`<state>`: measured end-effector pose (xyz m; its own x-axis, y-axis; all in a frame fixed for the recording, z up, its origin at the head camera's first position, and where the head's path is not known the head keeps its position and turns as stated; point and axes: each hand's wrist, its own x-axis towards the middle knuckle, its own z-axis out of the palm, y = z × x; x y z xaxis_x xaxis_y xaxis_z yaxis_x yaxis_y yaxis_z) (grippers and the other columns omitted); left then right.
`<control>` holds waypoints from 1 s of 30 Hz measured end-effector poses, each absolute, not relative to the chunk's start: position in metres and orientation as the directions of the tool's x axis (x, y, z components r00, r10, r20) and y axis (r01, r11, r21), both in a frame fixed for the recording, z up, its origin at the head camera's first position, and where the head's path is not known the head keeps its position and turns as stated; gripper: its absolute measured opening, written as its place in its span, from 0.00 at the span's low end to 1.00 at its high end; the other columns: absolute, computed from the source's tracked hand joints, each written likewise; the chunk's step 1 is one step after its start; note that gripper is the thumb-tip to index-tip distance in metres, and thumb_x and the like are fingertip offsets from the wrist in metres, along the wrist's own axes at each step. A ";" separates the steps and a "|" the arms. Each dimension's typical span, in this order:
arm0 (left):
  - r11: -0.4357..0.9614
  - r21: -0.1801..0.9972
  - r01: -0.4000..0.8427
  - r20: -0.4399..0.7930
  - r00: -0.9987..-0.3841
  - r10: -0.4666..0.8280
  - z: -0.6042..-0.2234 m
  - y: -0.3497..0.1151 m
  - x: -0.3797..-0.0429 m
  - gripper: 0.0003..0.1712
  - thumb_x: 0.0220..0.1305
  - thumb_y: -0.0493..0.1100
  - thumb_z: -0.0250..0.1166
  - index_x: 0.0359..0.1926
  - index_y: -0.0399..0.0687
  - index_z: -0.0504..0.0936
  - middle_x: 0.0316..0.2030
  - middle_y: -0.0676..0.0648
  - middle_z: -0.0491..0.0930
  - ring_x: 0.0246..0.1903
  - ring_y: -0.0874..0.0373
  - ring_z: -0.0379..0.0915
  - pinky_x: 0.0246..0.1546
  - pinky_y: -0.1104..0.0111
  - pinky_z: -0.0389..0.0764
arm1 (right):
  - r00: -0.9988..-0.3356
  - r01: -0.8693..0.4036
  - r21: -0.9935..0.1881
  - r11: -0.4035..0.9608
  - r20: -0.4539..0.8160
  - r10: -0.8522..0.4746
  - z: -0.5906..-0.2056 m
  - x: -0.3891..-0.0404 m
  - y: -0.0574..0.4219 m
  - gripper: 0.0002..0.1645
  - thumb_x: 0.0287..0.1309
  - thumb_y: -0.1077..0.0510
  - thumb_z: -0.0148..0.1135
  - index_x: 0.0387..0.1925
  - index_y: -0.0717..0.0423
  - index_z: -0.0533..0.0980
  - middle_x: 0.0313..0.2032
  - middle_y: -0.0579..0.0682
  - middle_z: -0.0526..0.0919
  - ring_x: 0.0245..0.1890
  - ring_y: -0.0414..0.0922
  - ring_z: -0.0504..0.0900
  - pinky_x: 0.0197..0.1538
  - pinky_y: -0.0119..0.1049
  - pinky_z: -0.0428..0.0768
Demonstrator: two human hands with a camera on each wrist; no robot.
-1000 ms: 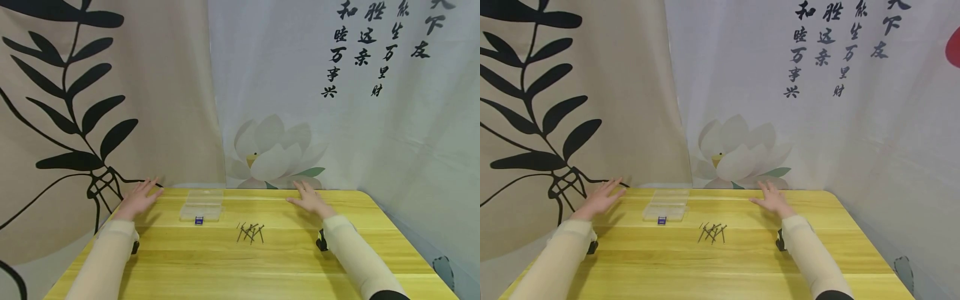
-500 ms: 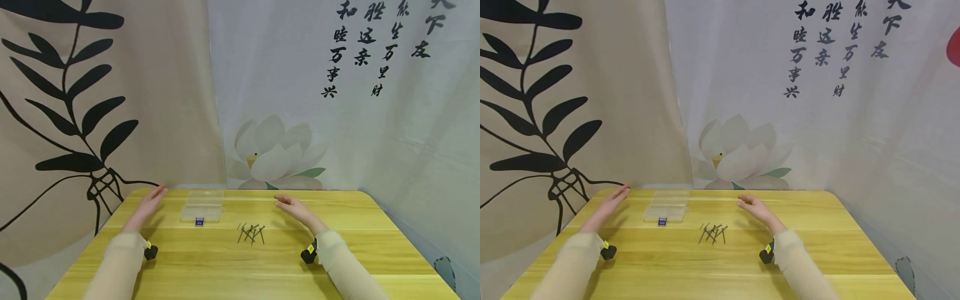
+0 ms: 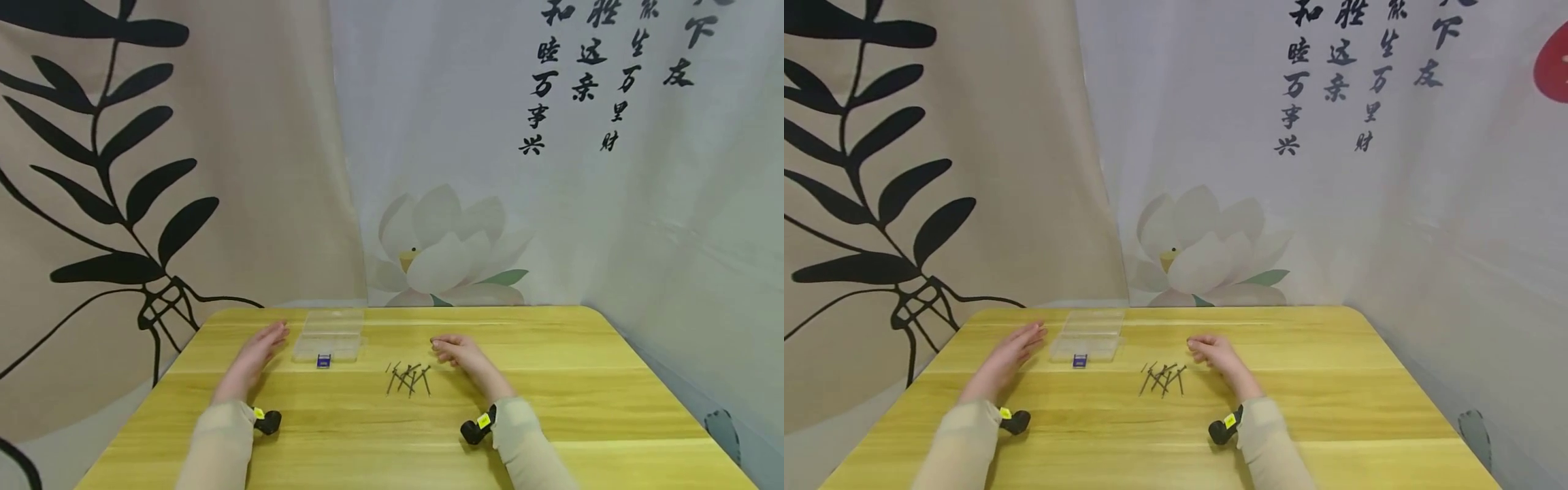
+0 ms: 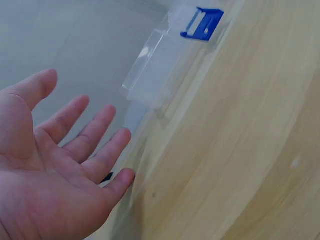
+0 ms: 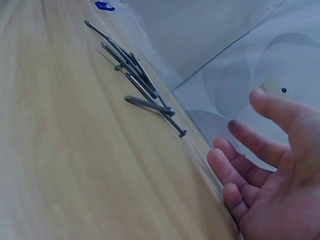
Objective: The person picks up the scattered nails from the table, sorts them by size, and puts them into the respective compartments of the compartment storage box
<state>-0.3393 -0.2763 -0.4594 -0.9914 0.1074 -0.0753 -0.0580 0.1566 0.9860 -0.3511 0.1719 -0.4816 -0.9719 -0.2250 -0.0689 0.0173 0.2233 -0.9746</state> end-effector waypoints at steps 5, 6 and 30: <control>0.123 0.990 -0.075 -0.085 -0.994 0.075 -0.470 -0.273 -0.334 0.38 0.77 0.53 0.47 0.75 0.37 0.47 0.72 0.32 0.51 0.70 0.38 0.48 0.70 0.48 0.40 | -0.971 -0.042 -0.960 0.278 -0.026 -0.239 -0.488 -0.350 0.167 0.23 0.64 0.54 0.61 0.54 0.67 0.77 0.43 0.58 0.83 0.33 0.45 0.79 0.37 0.36 0.72; 0.128 0.989 -0.075 -0.085 -0.994 0.071 -0.471 -0.272 -0.333 0.37 0.76 0.53 0.47 0.75 0.37 0.48 0.71 0.32 0.51 0.70 0.38 0.49 0.70 0.47 0.40 | -0.970 -0.053 -0.956 0.289 -0.019 -0.242 -0.490 -0.349 0.167 0.22 0.64 0.55 0.61 0.53 0.68 0.78 0.43 0.57 0.83 0.32 0.45 0.78 0.36 0.36 0.71; 0.328 0.944 -0.037 -0.069 -0.994 0.087 -0.479 -0.259 -0.341 0.30 0.74 0.42 0.52 0.71 0.35 0.59 0.70 0.33 0.55 0.70 0.36 0.44 0.68 0.42 0.40 | -0.975 -0.136 -0.909 0.393 0.053 -0.214 -0.495 -0.346 0.165 0.15 0.65 0.58 0.60 0.47 0.64 0.81 0.42 0.52 0.84 0.36 0.44 0.78 0.40 0.38 0.76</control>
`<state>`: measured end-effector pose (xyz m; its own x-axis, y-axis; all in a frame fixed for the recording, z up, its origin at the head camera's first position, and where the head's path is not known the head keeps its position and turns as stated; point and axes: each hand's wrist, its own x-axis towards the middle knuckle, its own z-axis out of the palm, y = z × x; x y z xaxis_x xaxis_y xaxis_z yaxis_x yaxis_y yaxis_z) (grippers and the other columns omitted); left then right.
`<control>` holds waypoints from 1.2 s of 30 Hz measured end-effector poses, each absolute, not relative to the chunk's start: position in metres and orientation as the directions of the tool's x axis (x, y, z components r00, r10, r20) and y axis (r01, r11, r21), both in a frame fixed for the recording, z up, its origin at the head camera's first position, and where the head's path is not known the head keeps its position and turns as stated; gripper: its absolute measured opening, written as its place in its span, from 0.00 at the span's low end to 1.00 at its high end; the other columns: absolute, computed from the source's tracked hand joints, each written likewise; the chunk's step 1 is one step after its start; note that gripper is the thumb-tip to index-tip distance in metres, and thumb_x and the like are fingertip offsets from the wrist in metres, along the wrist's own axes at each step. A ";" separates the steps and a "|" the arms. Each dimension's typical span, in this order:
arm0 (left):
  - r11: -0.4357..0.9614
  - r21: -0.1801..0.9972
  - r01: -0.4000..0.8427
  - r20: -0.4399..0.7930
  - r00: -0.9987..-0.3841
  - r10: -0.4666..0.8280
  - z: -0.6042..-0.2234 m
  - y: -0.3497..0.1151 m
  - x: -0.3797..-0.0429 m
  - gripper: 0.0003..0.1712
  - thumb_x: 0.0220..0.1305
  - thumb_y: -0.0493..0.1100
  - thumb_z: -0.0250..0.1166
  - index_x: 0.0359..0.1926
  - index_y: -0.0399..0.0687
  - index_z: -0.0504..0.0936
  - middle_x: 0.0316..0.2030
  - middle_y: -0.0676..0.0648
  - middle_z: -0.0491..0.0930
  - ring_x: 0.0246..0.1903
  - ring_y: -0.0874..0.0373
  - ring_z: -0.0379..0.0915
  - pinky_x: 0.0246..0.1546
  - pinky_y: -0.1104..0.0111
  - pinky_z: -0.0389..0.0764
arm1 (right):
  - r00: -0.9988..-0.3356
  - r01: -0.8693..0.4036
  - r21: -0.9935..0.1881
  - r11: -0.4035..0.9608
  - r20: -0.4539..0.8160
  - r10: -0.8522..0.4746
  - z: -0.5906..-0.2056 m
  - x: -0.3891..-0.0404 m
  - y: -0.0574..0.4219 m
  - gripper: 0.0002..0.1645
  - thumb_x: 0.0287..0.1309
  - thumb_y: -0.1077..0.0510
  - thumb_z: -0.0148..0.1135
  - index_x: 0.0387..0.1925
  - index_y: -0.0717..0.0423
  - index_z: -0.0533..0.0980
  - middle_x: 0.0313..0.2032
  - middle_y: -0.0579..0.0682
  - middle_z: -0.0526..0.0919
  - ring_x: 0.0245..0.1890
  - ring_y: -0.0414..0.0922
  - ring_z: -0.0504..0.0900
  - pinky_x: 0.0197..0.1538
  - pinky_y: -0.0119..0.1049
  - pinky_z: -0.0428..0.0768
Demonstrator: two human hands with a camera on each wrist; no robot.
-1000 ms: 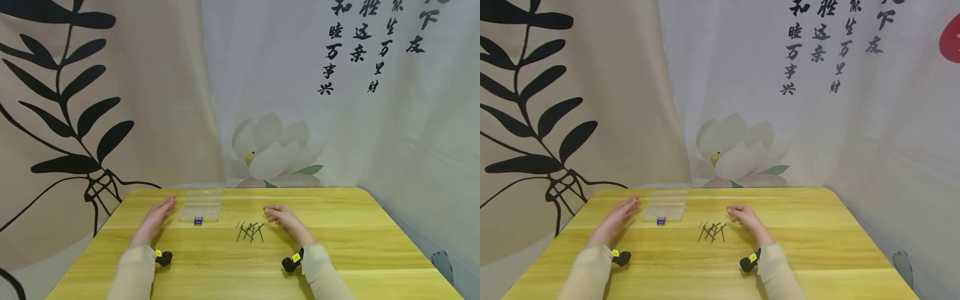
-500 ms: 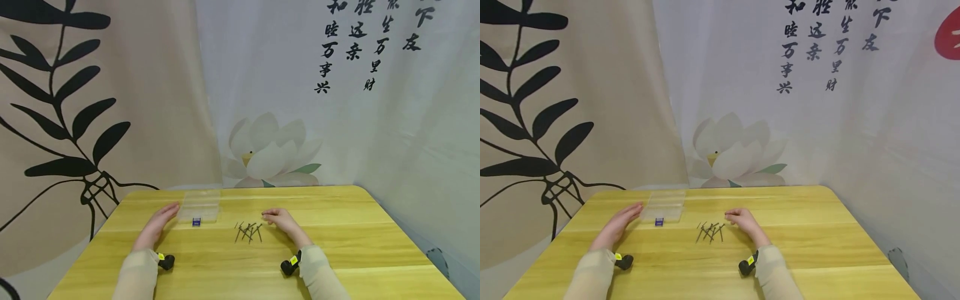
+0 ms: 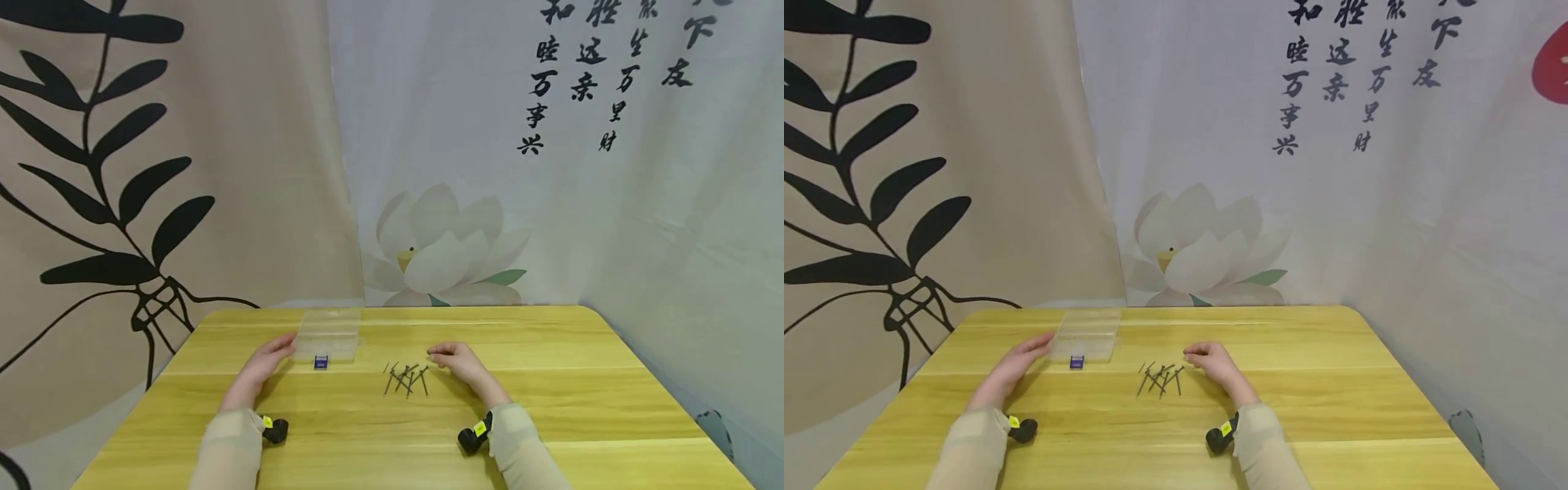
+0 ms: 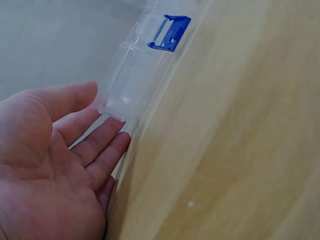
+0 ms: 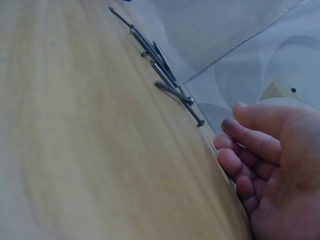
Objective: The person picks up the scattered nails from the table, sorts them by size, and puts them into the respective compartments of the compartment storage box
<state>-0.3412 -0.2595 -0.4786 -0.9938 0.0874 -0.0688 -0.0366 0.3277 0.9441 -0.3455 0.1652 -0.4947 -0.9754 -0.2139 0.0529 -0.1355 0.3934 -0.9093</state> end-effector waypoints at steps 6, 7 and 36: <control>0.354 0.935 -0.008 -0.036 -0.997 0.073 -0.482 -0.256 -0.340 0.29 0.72 0.38 0.53 0.70 0.32 0.60 0.68 0.30 0.58 0.68 0.35 0.50 0.68 0.44 0.47 | -0.974 -0.139 -0.902 0.408 0.051 -0.220 -0.496 -0.345 0.165 0.15 0.65 0.57 0.60 0.48 0.63 0.81 0.43 0.52 0.83 0.38 0.45 0.78 0.41 0.39 0.76; 0.356 0.935 -0.005 -0.032 -0.997 0.069 -0.482 -0.256 -0.340 0.29 0.72 0.38 0.53 0.70 0.32 0.61 0.68 0.30 0.58 0.68 0.35 0.51 0.67 0.44 0.47 | -0.975 -0.137 -0.903 0.407 0.050 -0.218 -0.496 -0.345 0.166 0.16 0.65 0.57 0.60 0.48 0.63 0.81 0.43 0.53 0.83 0.38 0.45 0.78 0.41 0.39 0.76; 0.389 0.921 0.002 -0.004 -1.000 0.016 -0.490 -0.254 -0.338 0.28 0.71 0.37 0.56 0.68 0.32 0.64 0.66 0.31 0.62 0.67 0.38 0.56 0.67 0.49 0.56 | -0.961 -0.180 -0.871 0.457 0.058 -0.269 -0.497 -0.343 0.164 0.11 0.61 0.63 0.63 0.45 0.59 0.84 0.46 0.53 0.83 0.45 0.46 0.79 0.47 0.42 0.77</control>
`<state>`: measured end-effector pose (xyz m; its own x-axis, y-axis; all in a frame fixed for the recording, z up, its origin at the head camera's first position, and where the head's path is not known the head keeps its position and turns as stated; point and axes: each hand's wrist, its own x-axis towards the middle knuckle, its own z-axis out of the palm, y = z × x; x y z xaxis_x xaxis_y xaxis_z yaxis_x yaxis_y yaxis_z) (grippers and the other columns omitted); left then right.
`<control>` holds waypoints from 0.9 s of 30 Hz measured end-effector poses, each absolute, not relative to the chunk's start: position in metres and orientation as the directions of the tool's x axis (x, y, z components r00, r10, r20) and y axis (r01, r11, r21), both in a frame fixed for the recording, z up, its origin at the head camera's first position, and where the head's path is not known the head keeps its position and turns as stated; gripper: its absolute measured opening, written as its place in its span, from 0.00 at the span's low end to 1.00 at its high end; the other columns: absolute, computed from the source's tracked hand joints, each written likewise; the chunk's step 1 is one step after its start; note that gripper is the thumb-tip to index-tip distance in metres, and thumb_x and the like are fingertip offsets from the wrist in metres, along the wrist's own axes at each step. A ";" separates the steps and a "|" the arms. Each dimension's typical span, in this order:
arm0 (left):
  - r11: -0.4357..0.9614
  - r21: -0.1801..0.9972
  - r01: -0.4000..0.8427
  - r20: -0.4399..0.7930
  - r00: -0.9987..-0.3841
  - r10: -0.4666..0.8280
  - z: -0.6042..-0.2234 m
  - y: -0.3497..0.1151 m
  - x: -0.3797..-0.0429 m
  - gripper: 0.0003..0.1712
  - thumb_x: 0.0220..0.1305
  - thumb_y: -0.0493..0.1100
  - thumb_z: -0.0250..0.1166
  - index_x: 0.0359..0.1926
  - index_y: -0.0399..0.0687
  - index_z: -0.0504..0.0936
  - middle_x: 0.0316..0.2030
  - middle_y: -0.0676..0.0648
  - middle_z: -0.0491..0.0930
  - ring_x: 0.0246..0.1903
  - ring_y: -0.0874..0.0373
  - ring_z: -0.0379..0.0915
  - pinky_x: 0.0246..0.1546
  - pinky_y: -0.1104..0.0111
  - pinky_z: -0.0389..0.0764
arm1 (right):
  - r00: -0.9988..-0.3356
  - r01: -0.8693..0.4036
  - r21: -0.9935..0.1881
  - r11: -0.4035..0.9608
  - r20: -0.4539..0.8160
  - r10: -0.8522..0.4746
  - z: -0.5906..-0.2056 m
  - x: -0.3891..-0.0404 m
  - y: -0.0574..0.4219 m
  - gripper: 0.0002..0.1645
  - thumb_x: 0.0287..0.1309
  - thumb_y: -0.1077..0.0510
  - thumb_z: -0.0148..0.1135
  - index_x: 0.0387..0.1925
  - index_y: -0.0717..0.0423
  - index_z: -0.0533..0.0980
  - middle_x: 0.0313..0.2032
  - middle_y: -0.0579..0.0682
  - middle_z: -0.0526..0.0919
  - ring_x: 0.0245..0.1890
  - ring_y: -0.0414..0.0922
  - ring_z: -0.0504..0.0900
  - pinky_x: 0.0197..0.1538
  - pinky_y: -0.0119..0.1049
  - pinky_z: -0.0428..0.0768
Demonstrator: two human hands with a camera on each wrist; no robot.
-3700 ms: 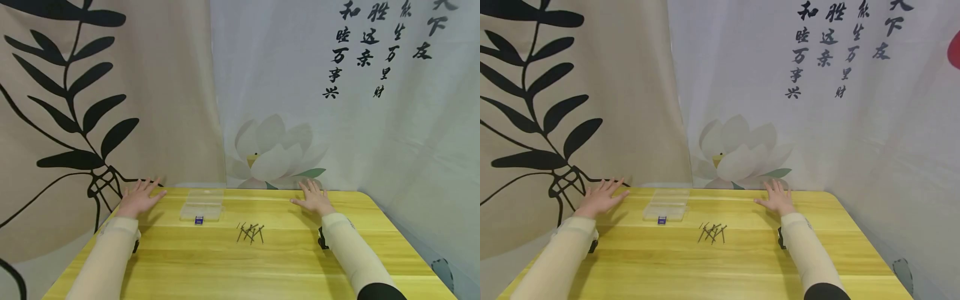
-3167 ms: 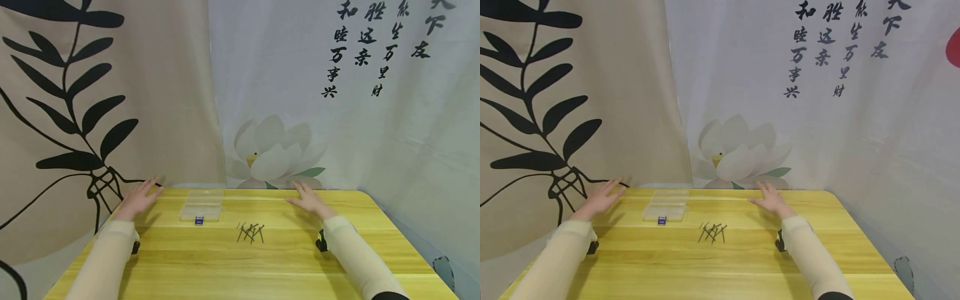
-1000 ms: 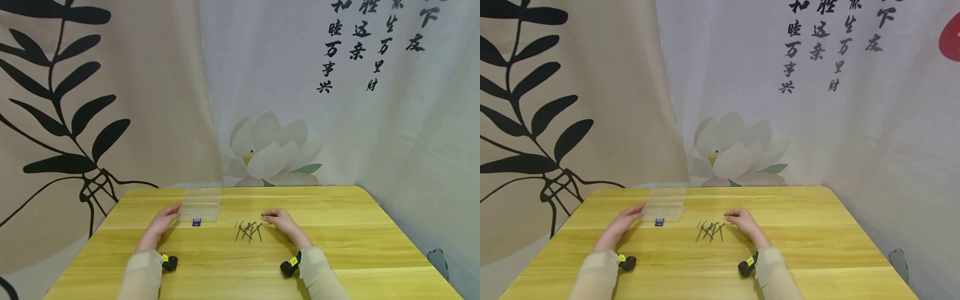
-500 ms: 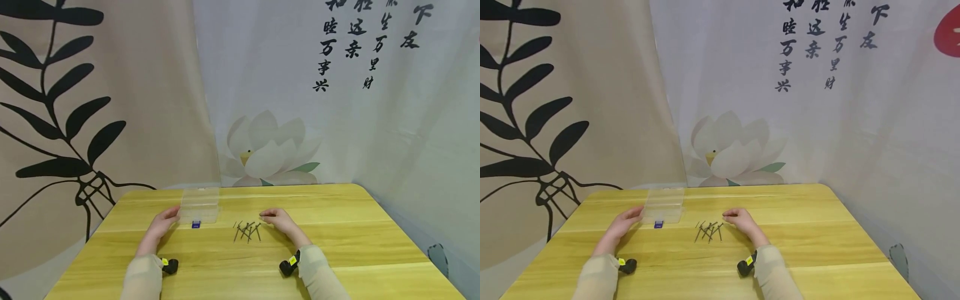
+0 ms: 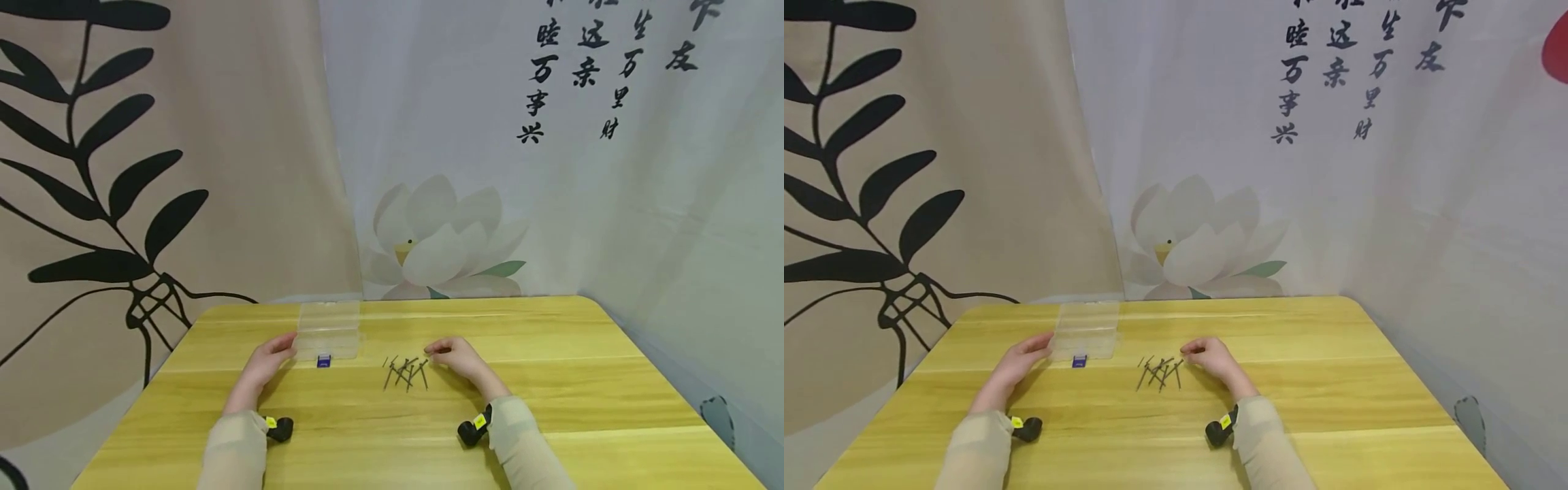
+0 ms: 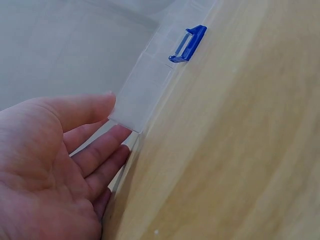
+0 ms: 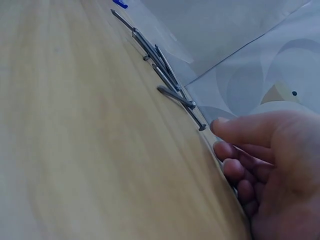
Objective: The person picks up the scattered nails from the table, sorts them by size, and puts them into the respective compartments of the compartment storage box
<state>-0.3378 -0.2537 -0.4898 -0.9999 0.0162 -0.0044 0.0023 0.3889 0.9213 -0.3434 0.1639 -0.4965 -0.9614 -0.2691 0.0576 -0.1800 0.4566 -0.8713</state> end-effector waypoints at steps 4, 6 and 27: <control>0.394 0.919 0.001 -0.006 -1.000 0.016 -0.489 -0.253 -0.339 0.28 0.71 0.37 0.56 0.68 0.33 0.64 0.67 0.31 0.62 0.67 0.38 0.56 0.67 0.49 0.56 | -0.959 -0.191 -0.861 0.472 0.061 -0.277 -0.496 -0.344 0.163 0.11 0.60 0.64 0.63 0.44 0.59 0.84 0.46 0.52 0.83 0.44 0.45 0.78 0.47 0.41 0.77; 0.397 0.918 0.000 -0.008 -1.000 0.018 -0.489 -0.253 -0.339 0.28 0.71 0.38 0.56 0.68 0.33 0.64 0.67 0.31 0.62 0.67 0.38 0.56 0.67 0.48 0.56 | -0.958 -0.193 -0.857 0.477 0.059 -0.281 -0.496 -0.344 0.163 0.11 0.60 0.64 0.64 0.44 0.59 0.84 0.46 0.52 0.83 0.43 0.44 0.78 0.46 0.41 0.77; 0.402 0.916 -0.003 -0.012 -1.000 0.020 -0.487 -0.252 -0.337 0.28 0.72 0.38 0.56 0.69 0.35 0.64 0.66 0.31 0.63 0.66 0.38 0.57 0.66 0.48 0.56 | -0.958 -0.217 -0.835 0.506 0.083 -0.273 -0.493 -0.340 0.157 0.10 0.53 0.68 0.67 0.40 0.60 0.85 0.40 0.50 0.85 0.44 0.49 0.80 0.50 0.45 0.78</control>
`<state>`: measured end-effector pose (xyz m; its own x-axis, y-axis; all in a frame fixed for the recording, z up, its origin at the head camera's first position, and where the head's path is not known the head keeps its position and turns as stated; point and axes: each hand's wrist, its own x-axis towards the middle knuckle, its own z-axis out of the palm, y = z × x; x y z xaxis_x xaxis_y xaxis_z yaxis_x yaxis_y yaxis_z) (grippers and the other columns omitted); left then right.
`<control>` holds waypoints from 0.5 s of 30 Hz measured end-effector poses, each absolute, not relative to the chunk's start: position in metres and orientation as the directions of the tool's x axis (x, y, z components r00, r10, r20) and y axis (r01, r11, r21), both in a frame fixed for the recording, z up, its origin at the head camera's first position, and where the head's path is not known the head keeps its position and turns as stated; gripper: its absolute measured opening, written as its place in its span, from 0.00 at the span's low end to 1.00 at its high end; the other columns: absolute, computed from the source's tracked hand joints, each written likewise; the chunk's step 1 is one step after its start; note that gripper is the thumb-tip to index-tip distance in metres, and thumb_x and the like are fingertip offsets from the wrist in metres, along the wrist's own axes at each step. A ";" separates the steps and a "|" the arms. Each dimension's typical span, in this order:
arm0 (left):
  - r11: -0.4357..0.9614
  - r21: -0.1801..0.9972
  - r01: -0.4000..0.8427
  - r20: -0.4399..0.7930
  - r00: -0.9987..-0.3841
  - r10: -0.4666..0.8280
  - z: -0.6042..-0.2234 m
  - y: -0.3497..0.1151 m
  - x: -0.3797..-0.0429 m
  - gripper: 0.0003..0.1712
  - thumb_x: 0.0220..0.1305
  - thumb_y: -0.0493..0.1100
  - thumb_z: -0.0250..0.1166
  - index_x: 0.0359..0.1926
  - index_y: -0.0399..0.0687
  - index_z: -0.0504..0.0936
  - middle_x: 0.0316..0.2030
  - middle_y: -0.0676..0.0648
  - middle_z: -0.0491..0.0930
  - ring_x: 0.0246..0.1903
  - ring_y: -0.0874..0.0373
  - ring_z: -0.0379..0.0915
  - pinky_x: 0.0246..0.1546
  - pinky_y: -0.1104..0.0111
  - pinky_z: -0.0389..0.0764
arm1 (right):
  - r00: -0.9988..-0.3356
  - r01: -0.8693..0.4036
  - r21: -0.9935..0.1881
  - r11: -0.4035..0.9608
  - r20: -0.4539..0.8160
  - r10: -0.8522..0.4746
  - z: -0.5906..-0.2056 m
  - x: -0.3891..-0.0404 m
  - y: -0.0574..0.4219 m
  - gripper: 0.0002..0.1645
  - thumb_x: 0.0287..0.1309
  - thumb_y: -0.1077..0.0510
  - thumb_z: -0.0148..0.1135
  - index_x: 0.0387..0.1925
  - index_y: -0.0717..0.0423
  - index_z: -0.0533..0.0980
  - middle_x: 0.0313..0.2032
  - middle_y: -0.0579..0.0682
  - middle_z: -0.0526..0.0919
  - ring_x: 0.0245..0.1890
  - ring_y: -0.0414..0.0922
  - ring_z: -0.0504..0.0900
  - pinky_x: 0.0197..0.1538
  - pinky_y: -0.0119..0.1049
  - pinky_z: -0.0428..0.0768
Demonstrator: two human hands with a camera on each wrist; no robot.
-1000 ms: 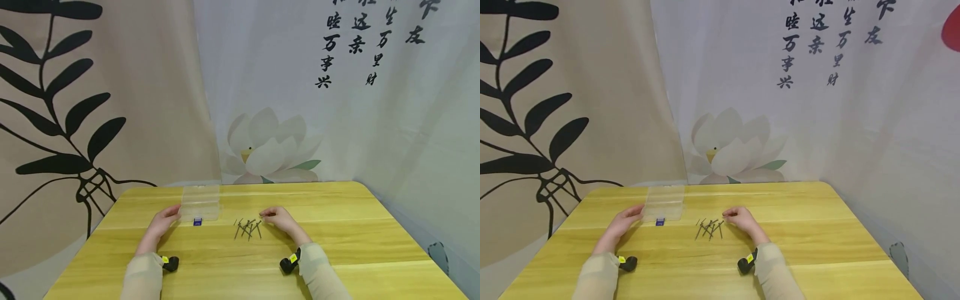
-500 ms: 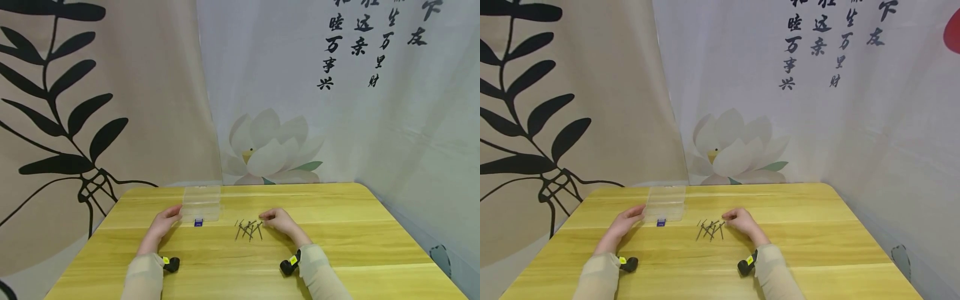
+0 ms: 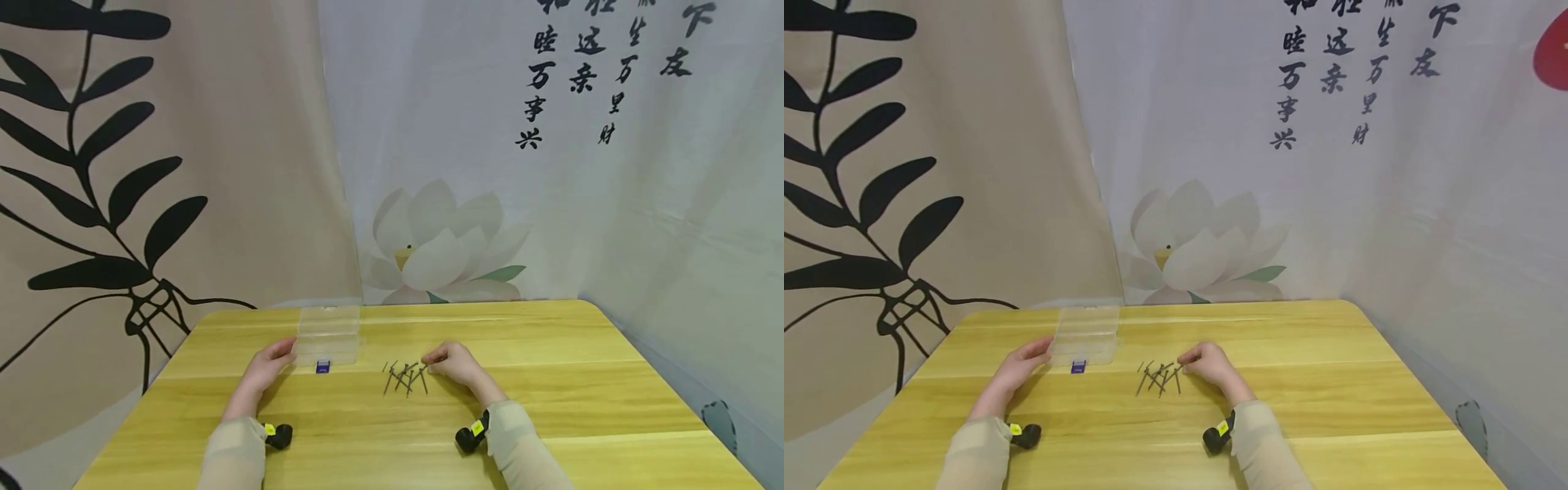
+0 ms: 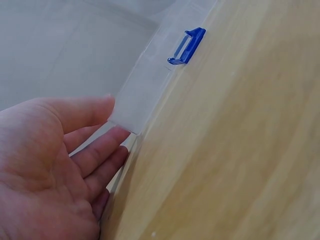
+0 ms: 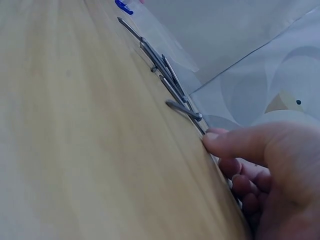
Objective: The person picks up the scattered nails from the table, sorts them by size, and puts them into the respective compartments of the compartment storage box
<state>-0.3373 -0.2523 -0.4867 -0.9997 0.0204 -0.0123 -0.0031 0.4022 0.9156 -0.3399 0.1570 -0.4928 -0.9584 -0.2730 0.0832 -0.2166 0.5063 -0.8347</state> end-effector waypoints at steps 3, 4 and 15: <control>0.408 0.913 -0.007 -0.016 -1.000 0.019 -0.488 -0.253 -0.337 0.28 0.72 0.39 0.56 0.69 0.35 0.64 0.67 0.31 0.62 0.66 0.37 0.56 0.66 0.48 0.56 | -0.960 -0.219 -0.826 0.519 0.088 -0.266 -0.493 -0.340 0.156 0.09 0.53 0.68 0.67 0.38 0.59 0.86 0.38 0.49 0.84 0.44 0.48 0.80 0.50 0.46 0.78; 0.405 0.914 -0.007 -0.016 -1.000 0.019 -0.489 -0.253 -0.337 0.28 0.72 0.39 0.56 0.69 0.35 0.64 0.67 0.31 0.62 0.67 0.37 0.56 0.66 0.48 0.56 | -0.960 -0.220 -0.824 0.522 0.089 -0.265 -0.493 -0.340 0.156 0.09 0.53 0.68 0.67 0.37 0.58 0.86 0.38 0.48 0.84 0.43 0.48 0.80 0.50 0.47 0.78; 0.410 0.912 -0.005 -0.008 -1.000 0.006 -0.490 -0.253 -0.340 0.28 0.71 0.39 0.56 0.69 0.36 0.65 0.66 0.31 0.64 0.66 0.38 0.58 0.66 0.48 0.58 | -0.953 -0.250 -0.800 0.545 0.106 -0.282 -0.493 -0.343 0.159 0.06 0.54 0.67 0.68 0.33 0.54 0.87 0.35 0.46 0.83 0.39 0.44 0.79 0.47 0.45 0.78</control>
<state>-0.3401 -0.2527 -0.4901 -1.0000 0.0056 -0.0079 -0.0049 0.4103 0.9119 -0.3429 0.1587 -0.4931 -0.9534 -0.2825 0.1058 -0.2503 0.5450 -0.8002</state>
